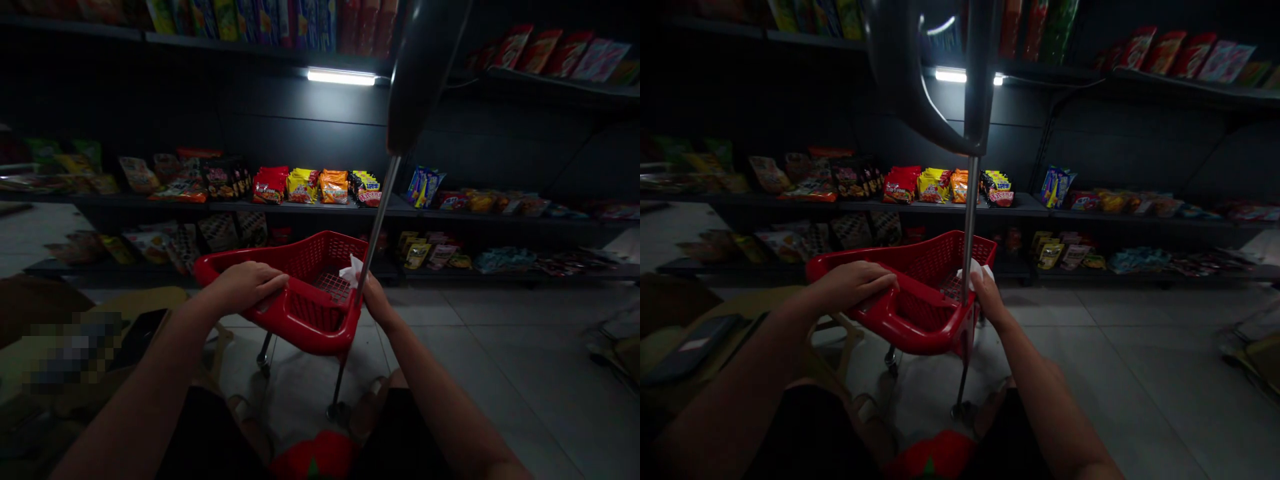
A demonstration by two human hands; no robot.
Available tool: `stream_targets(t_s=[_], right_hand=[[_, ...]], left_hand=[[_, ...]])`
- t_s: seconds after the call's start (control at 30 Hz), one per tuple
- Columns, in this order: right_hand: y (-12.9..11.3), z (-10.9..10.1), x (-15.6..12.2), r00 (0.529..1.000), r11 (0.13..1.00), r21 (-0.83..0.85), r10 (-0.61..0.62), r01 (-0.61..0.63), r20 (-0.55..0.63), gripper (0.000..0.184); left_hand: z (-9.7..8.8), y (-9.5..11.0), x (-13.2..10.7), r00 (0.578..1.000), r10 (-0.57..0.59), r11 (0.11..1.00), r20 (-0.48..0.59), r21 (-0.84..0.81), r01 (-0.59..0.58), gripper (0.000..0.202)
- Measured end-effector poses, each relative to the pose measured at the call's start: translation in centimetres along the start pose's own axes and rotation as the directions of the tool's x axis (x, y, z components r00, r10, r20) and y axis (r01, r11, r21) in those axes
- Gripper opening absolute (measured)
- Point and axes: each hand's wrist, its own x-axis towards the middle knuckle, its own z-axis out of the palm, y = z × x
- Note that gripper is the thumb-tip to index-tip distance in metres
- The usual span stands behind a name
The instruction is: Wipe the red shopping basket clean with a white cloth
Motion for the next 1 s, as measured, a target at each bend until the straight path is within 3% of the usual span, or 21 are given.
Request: stream_targets(t_s=[0.13,0.2,0.3,0.43,0.53,0.57,0.7,0.77,0.87,0.93,1.0], right_hand=[[-0.6,1.7,0.6,0.98,0.958,0.276,0.125,-0.078,-0.154,0.061],[-2.0,3.2,-0.8,0.949,0.911,0.404,0.194,-0.081,-0.249,0.065],[-4.9,5.7,-4.9,0.913,0.884,0.466,0.211,-0.026,-0.349,0.065],[-6.4,7.7,-10.3,0.878,0.918,0.39,0.128,0.071,-0.461,0.046],[-5.0,7.8,-11.0,0.881,0.938,0.268,-0.074,0.221,-0.467,0.032],[-4.5,7.6,-10.6,0.886,0.939,0.259,-0.089,0.227,-0.455,0.031],[-4.8,7.2,-9.3,0.894,0.939,0.336,0.086,0.076,-0.44,0.035],[-5.7,7.9,-9.7,0.916,0.944,0.292,-0.025,0.154,-0.401,0.036],[-5.0,9.7,-10.8,0.895,0.922,0.172,-0.27,0.347,-0.356,0.04],[-2.9,10.9,-11.1,0.893,0.934,0.153,-0.248,0.324,-0.375,0.043],[-0.8,11.5,-10.9,0.904,0.958,0.183,-0.131,0.221,-0.407,0.044]], left_hand=[[1.2,5.0,-0.7,0.992,0.044,0.994,-0.12,0.109,-0.031,0.045],[2.0,7.9,-1.0,0.986,0.15,0.983,-0.077,0.115,-0.141,0.044],[2.8,10.3,-1.1,0.99,0.143,0.977,-0.017,0.164,-0.138,0.043],[2.6,9.9,-0.7,0.994,0.111,0.975,0.026,0.191,-0.114,0.045],[2.4,8.6,-0.5,0.994,0.097,0.978,0.051,0.18,-0.105,0.046],[2.4,8.3,-0.5,0.995,0.087,0.979,0.053,0.179,-0.095,0.047],[2.0,7.2,-0.5,0.999,0.005,0.99,0.04,0.143,-0.011,0.052],[1.8,6.8,-0.3,0.999,-0.015,0.993,0.051,0.12,0.009,0.053],[1.6,6.5,-0.1,0.999,-0.018,0.996,0.05,0.093,0.014,0.054],[1.6,6.4,0.0,0.999,-0.02,0.997,0.03,0.079,0.018,0.053],[1.7,6.1,0.1,1.0,-0.019,0.998,0.016,0.068,0.018,0.052]])
